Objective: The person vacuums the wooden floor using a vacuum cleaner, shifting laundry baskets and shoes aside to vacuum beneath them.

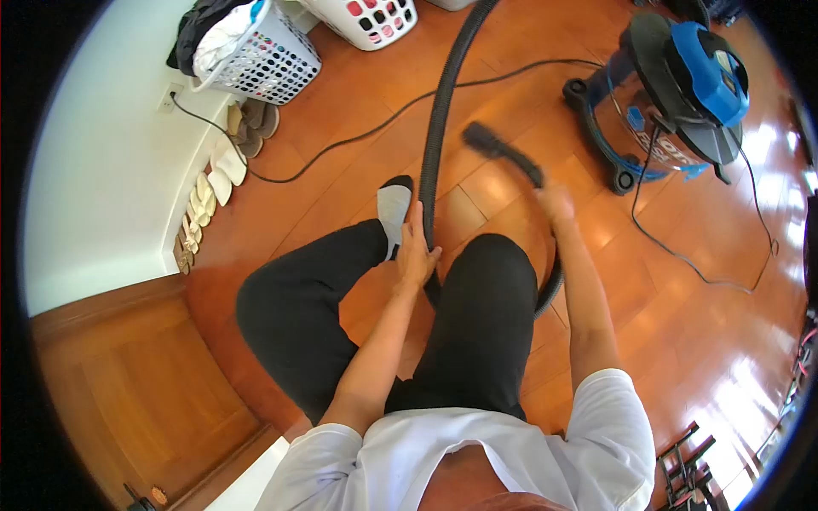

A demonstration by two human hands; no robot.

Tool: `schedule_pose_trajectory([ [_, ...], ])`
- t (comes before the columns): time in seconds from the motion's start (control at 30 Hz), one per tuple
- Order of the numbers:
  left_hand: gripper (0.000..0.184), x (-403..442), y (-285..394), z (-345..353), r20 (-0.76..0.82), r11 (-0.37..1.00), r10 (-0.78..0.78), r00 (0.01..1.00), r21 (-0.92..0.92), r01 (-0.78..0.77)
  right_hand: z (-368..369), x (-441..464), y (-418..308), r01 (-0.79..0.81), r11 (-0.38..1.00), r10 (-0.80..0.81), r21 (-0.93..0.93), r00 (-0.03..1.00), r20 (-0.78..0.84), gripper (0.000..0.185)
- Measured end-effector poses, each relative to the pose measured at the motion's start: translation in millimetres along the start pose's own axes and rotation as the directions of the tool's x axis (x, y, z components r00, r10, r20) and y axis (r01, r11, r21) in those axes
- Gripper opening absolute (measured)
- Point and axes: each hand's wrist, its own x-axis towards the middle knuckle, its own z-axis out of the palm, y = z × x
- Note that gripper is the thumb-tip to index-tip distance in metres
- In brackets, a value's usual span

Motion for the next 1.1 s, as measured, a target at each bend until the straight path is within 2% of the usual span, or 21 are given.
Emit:
schedule_pose_trajectory([
  [0.07, 0.106, 1.0, 2.9, -4.3, 0.000, 0.999, -0.044, 0.999, -0.016, 0.044, -7.7, 33.6, 14.6, -0.065, 0.993, 0.079, 0.098, 0.986, -0.149, 0.046],
  [0.17, 0.108, 1.2, -12.9, 1.5, -0.068, 1.000, 0.006, 0.998, 0.017, -0.005, -8.5, 61.2, 6.1, -0.098, 0.983, 0.132, 0.157, 0.965, -0.227, 0.043],
  [0.2, 0.108, -0.6, -11.0, -2.6, -0.043, 1.000, -0.007, 0.999, -0.004, 0.007, -2.3, 60.1, -7.9, -0.101, 0.986, 0.130, 0.134, 0.965, -0.228, 0.041],
  [0.27, 0.109, -2.0, -18.0, -3.8, -0.054, 0.999, -0.043, 0.998, -0.029, 0.041, 15.5, 38.3, -40.6, -0.081, 0.993, 0.096, 0.082, 0.978, -0.187, 0.042],
  [0.33, 0.110, -3.9, -22.5, -3.0, -0.055, 0.998, -0.060, 0.997, -0.030, 0.059, 14.5, 3.6, -80.7, 0.045, 0.999, -0.046, 0.013, 0.995, 0.087, 0.043],
  [0.37, 0.110, -5.2, -20.7, -4.2, -0.035, 0.996, -0.075, 0.997, -0.044, 0.074, 58.8, 8.2, -63.2, 0.211, 0.976, -0.216, 0.048, 0.963, 0.162, 0.043],
  [0.4, 0.109, -5.4, -18.1, -5.7, -0.012, 0.995, -0.086, 0.996, -0.056, 0.085, 66.7, -8.1, -83.4, 0.332, 0.941, -0.316, -0.070, 0.932, 0.175, 0.044],
  [0.43, 0.109, -6.3, -17.2, -7.4, 0.015, 0.994, -0.091, 0.996, -0.063, 0.092, 62.5, -15.9, -99.3, 0.292, 0.956, -0.277, -0.014, 0.921, 0.273, 0.050],
  [0.5, 0.110, -7.6, -19.2, -9.8, 0.019, 0.992, -0.115, 0.993, -0.058, 0.116, 49.7, -3.1, -98.7, 0.303, 0.952, -0.285, -0.047, 0.932, 0.224, 0.047],
  [0.57, 0.111, -10.7, -22.1, -7.3, 0.005, 0.993, -0.111, 0.994, -0.050, 0.111, 35.3, 19.5, -80.9, 0.266, 0.958, -0.277, 0.103, 0.953, 0.124, 0.044],
  [0.63, 0.112, -13.8, -26.0, -2.7, -0.031, 0.996, -0.077, 0.997, -0.044, 0.075, 10.7, 34.2, -63.6, 0.093, 0.994, -0.090, 0.059, 0.995, -0.046, 0.043],
  [0.7, 0.110, -14.8, -30.2, 0.4, -0.030, 1.000, -0.025, 0.999, 0.016, 0.025, -15.8, 50.4, -33.7, -0.091, 0.994, 0.098, 0.057, 0.986, -0.133, 0.051],
  [0.8, 0.110, -17.9, -37.1, 5.7, -0.012, 0.998, -0.023, 1.000, 0.052, 0.024, -29.4, 42.2, -3.7, -0.172, 0.977, 0.196, 0.127, 0.958, -0.210, 0.043],
  [0.87, 0.109, -14.4, -38.7, 14.2, 0.027, 0.998, -0.030, 0.999, 0.052, 0.029, 2.2, 31.5, 23.0, -0.128, 0.982, 0.163, 0.141, 0.949, -0.271, 0.038],
  [0.93, 0.108, -10.9, -36.5, 23.4, 0.108, 0.998, -0.051, 0.993, 0.043, 0.047, 9.2, -29.0, 18.1, -0.190, 0.971, 0.218, 0.146, 0.954, -0.207, 0.037],
  [0.97, 0.107, -6.4, -34.9, 27.8, 0.145, 0.998, -0.062, 0.988, 0.039, 0.057, 14.2, -57.6, 23.2, -0.171, 0.977, 0.194, 0.131, 0.962, -0.191, 0.038],
  [1.0, 0.105, -1.5, -34.6, 33.5, 0.186, 1.000, -0.003, 0.982, -0.001, 0.003, 20.5, -88.1, 35.2, -0.145, 0.981, 0.167, 0.126, 0.968, -0.187, 0.040],
  [1.1, 0.102, 11.4, -44.8, 60.8, 0.294, 0.986, 0.146, 0.945, -0.116, -0.116, -4.4, -185.2, 43.3, -0.288, 0.946, 0.300, 0.151, 0.952, -0.064, 0.042],
])
